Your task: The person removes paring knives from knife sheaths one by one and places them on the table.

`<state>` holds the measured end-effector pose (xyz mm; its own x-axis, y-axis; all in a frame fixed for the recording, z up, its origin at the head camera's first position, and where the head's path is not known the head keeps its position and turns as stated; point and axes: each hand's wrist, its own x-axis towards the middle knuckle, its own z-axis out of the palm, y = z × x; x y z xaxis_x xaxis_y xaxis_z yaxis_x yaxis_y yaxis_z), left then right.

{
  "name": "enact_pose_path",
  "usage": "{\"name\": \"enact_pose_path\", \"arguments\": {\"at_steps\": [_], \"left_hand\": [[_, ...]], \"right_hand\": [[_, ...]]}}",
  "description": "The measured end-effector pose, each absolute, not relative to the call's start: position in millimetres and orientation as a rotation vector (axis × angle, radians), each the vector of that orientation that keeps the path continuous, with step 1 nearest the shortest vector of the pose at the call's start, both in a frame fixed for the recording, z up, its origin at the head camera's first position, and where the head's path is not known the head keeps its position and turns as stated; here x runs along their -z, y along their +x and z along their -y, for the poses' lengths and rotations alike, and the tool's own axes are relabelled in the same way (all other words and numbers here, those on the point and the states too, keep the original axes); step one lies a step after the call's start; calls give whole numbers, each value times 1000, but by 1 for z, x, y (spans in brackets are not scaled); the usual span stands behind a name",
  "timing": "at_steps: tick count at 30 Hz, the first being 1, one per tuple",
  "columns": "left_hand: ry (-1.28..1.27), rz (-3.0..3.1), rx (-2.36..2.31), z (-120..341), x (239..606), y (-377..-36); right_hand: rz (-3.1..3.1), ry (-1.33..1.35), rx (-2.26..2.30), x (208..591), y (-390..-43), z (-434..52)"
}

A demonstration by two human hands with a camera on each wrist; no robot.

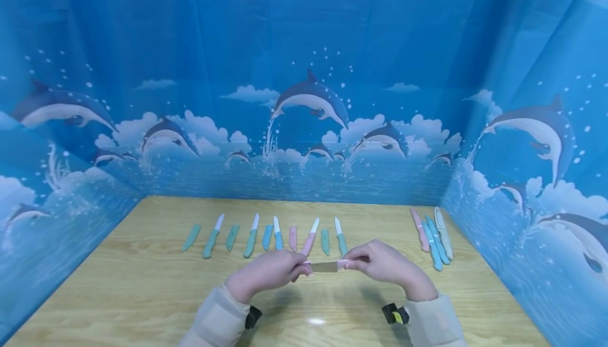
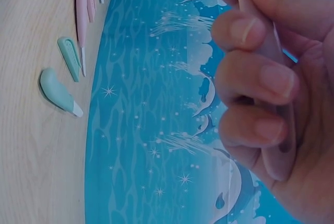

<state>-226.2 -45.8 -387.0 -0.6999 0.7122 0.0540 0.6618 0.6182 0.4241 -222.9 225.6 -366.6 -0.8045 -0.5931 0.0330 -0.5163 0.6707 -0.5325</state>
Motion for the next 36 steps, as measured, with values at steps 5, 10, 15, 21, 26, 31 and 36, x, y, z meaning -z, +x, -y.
{"name": "enact_pose_path", "arguments": {"at_steps": [5,10,15,21,26,31,36], "left_hand": [[1151,-2709,-646,46,386,-227],[1149,-2708,-656,46,385,-228],[1145,-2709,-665,47,384,-229],[1133,-2686,-699,49,383,-229],[1128,-2674,-711,49,381,-229],[1114,-2688,-707,50,382,-229],[1114,-2694,-723,51,383,-229]], "right_hand": [[-2743,-909,814,366,-223,-227],[-2746,-899,824,365,-223,-229],[-2753,-909,824,364,-223,-231],[-2749,-893,832,360,-221,-235],[-2739,-886,843,358,-222,-239],[-2732,-888,837,359,-224,-242],[-2723,-873,851,359,-225,-250]]}}
